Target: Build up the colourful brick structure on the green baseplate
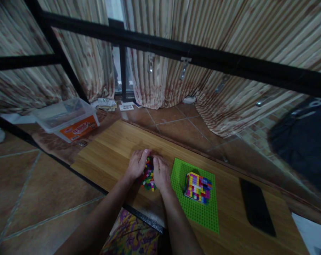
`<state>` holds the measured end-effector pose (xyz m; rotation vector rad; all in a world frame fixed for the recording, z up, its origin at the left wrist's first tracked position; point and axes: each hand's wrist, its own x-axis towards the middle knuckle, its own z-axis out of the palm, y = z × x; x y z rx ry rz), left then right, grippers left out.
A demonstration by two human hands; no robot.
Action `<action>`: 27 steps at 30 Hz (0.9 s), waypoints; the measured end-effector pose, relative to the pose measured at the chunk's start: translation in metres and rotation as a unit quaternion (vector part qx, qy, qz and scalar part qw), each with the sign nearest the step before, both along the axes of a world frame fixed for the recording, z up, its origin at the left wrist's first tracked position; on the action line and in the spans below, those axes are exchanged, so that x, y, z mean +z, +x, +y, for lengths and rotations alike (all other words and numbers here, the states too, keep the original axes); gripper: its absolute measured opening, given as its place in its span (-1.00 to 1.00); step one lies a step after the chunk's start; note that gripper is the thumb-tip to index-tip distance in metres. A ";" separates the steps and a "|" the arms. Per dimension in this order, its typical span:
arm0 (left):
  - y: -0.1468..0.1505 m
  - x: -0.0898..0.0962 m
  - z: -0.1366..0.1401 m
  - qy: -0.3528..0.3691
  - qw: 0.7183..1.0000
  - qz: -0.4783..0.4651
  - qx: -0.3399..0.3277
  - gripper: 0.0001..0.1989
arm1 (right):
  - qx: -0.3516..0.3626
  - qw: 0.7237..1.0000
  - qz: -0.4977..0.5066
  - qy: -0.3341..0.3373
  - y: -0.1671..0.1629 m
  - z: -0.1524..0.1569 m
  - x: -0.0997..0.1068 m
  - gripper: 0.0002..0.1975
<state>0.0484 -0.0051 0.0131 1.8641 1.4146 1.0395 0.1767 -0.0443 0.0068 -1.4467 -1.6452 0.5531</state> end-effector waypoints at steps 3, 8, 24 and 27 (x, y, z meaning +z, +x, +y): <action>0.007 0.001 -0.001 -0.024 0.997 -0.056 0.049 -0.43 | -0.067 0.994 0.085 -0.028 -0.002 -0.003 -0.002 -0.53; 0.008 0.006 -0.003 -0.066 0.982 -0.150 0.093 -0.40 | -0.120 0.979 0.158 -0.038 0.002 -0.005 -0.006 -0.51; -0.070 -0.003 -0.054 0.007 0.998 0.000 0.057 -0.69 | -0.123 0.992 0.020 0.030 0.021 -0.064 0.004 -0.71; -0.067 -0.005 -0.061 0.058 0.995 0.078 -0.001 -0.75 | -0.107 0.993 0.015 0.042 0.014 -0.082 0.007 -0.73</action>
